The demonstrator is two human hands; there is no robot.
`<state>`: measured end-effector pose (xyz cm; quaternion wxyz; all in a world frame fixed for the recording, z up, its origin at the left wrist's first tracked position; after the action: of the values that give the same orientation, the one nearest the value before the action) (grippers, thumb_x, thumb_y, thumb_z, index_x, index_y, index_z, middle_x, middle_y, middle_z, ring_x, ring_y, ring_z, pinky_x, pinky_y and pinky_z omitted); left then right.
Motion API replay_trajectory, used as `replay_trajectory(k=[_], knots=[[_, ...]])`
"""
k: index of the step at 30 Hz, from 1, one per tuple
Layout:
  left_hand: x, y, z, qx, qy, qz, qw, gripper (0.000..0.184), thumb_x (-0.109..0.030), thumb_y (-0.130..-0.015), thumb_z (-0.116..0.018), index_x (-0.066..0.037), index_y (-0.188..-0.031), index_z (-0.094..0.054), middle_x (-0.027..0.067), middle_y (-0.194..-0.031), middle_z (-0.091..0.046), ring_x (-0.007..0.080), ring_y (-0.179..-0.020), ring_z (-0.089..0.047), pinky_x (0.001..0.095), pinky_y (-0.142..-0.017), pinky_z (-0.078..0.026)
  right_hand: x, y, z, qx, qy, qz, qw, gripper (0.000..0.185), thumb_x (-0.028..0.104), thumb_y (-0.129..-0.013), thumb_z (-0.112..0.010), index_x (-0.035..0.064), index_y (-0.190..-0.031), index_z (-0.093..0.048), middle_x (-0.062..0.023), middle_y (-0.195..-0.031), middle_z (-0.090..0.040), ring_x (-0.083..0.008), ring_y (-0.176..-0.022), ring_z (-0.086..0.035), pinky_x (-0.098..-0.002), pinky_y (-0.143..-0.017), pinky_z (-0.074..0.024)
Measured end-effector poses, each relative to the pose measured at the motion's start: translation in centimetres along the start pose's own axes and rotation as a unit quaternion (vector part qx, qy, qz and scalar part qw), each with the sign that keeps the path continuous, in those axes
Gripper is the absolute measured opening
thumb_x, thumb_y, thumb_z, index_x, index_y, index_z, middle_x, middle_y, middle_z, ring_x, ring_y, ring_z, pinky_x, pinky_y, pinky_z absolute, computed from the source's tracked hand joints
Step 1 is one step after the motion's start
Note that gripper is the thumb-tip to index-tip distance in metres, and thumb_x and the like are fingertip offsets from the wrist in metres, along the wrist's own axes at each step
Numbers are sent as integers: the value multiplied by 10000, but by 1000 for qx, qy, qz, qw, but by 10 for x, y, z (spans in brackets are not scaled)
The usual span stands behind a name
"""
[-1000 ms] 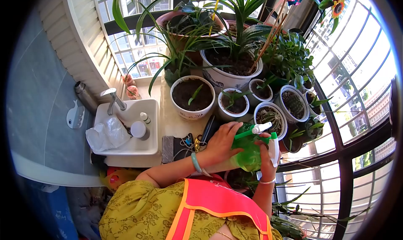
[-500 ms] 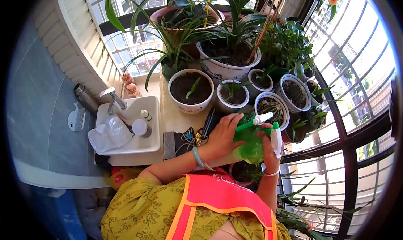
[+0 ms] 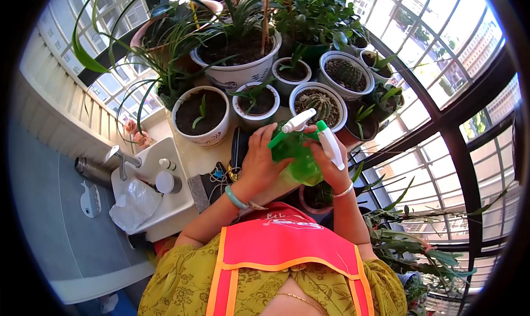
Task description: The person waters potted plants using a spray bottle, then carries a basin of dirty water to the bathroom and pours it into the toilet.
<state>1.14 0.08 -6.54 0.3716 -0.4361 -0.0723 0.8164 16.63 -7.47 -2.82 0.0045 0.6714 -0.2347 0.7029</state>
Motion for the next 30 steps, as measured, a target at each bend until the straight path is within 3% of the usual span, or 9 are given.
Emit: replay_trajectory(k=[9,11,14,15,16,17,23,30], knots=[[-1,-4,-2,-6,36,-7,999,856,-162,-615,-771,-34,-1289,-260,185,-1222,-332,355,-1158,-331,408,-963,-315,6,-1,6,21,45,37,998,255,15,-778,-569,1,-1033,-550,-79,-924,-566,-145,-832,-544,-261,-744,-424],[-1,-7,-1,1,52,12,999,886,-162,-615,-775,-16,-1301,-234,191,-1231,-310,345,-1173,-326,407,-973,-304,22,0,12,3,129,82,988,229,64,-804,-583,8,-1024,-555,-57,-892,-569,-116,-780,-531,-247,-688,-423],[-1,-2,-1,9,58,15,998,920,-174,-613,-782,-6,-1313,-210,194,-1239,-295,348,-1191,-303,406,-1007,-269,62,-1,33,-34,156,38,986,211,127,-847,-559,23,-1031,-553,-10,-875,-583,-56,-704,-495,-212,-592,-400],[0,0,-3,10,60,17,998,920,-174,-613,-782,-6,-1313,-210,194,-1239,-295,348,-1191,-303,406,-1007,-269,77,-3,40,-49,91,12,995,222,88,-834,-549,12,-1042,-543,-43,-940,-585,-80,-780,-512,-226,-675,-418],[2,3,-6,21,56,14,998,923,-181,-616,-781,-8,-1315,-205,199,-1250,-286,353,-1196,-297,411,-1009,-266,83,-12,55,1,117,78,990,261,63,-813,-544,0,-1066,-533,-71,-1003,-575,-113,-888,-517,-250,-791,-408],[2,4,-9,31,52,9,998,926,-188,-619,-780,-10,-1317,-200,205,-1261,-276,358,-1200,-291,416,-1010,-263,96,-18,64,6,108,65,992,291,66,-796,-546,-11,-1077,-526,-88,-1053,-563,-144,-969,-509,-270,-874,-376],[-6,11,-11,-4,49,-3,999,812,-137,-605,-770,-50,-1248,-282,181,-1231,-313,369,-1144,-333,416,-959,-325,138,-57,99,35,176,23,984,234,78,-797,-518,-1,-1011,-575,-52,-951,-603,-114,-910,-535,-257,-819,-406],[-6,9,-8,21,43,15,999,774,-144,-611,-768,-44,-1225,-308,168,-1235,-312,355,-1140,-349,408,-940,-356,105,-114,134,103,204,-102,968,233,164,-790,-581,10,-965,-585,-34,-863,-618,-97,-807,-555,-233,-740,-432]])
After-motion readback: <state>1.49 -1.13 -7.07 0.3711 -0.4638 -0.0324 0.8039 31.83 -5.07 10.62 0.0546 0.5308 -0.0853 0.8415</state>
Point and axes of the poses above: each hand's wrist, its own y-axis away from the middle knuckle, its own z-axis out of the back of the hand, x = y × z, the point moved 1 cm from there along -y, towards the middle knuckle
